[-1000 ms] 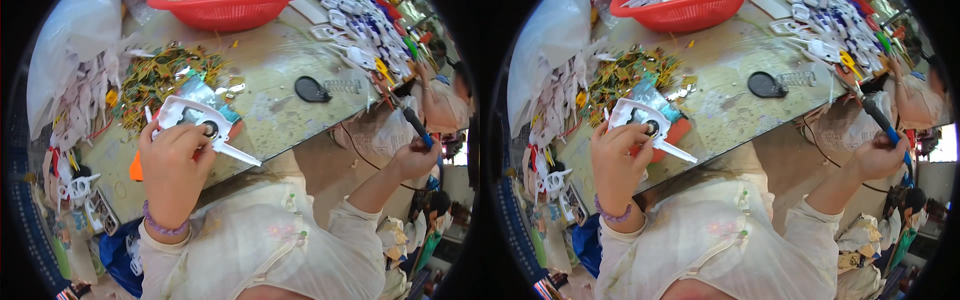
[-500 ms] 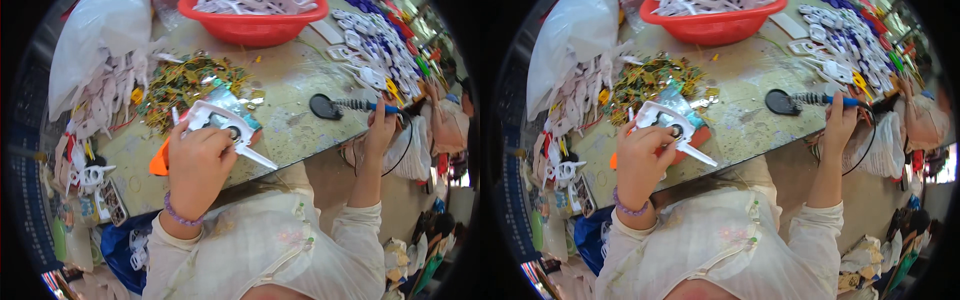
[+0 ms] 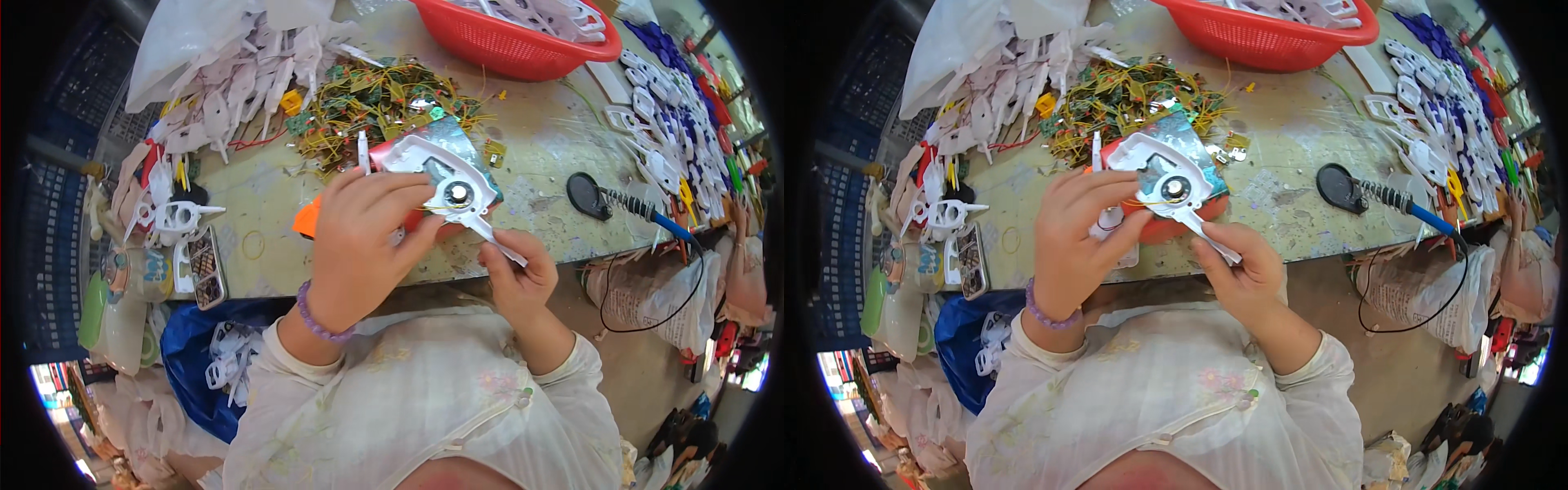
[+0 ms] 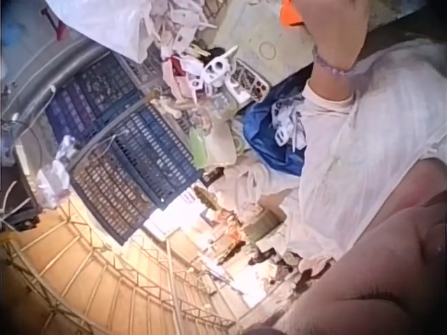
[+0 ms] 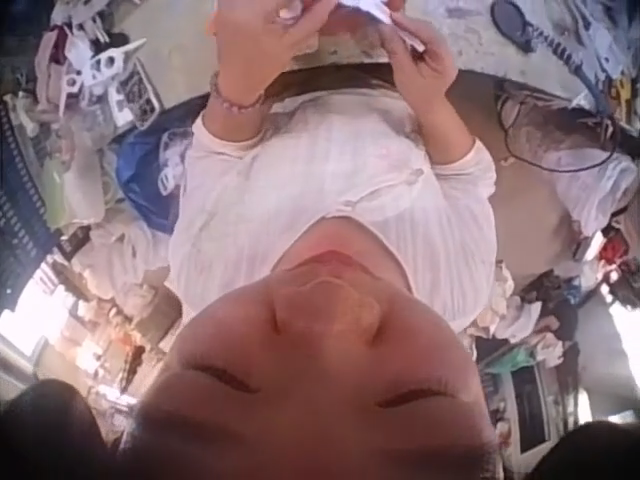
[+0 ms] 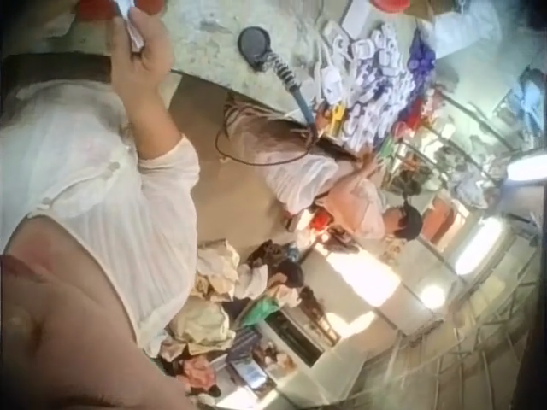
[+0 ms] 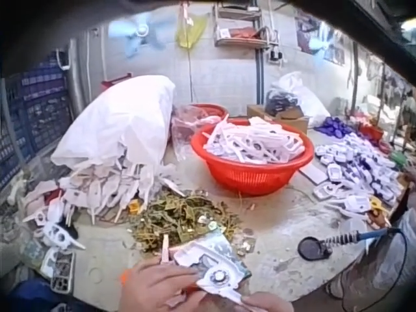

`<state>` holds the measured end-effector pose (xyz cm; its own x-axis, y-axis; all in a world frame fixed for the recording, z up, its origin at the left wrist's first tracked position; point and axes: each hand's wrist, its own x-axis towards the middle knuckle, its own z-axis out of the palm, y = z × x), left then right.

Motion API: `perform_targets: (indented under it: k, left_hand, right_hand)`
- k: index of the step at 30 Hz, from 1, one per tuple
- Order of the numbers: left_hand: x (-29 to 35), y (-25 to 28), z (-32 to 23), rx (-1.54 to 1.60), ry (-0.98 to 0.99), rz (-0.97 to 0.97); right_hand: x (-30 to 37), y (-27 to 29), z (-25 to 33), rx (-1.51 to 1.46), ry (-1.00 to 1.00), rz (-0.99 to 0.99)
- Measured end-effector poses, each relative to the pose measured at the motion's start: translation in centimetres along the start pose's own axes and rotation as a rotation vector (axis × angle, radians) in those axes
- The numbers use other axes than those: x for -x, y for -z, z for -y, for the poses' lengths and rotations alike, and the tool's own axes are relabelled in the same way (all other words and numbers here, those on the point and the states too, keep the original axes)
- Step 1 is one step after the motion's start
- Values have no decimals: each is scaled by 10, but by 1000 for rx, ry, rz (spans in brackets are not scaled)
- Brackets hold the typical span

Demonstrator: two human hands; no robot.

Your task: Soldering wires and components onto small circuit boards for toy walkie-talkies.

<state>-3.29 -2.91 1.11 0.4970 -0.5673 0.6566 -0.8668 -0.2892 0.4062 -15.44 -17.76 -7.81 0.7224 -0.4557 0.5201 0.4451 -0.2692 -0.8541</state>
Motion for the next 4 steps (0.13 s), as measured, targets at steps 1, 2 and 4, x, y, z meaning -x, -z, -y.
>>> perform_targets:
  k: [1, 2, 4]
  left_hand:
    - [11, 7, 1, 62, 81, -48]
    - [27, 16, 2, 122, 161, -99]
    - [71, 37, 16, 463, 250, 38]
  right_hand:
    - [-5, 2, 3, -7, 0, 7]
    - [-11, 4, 4, 110, 146, 65]
    - [-22, 7, 16, 300, 357, 226]
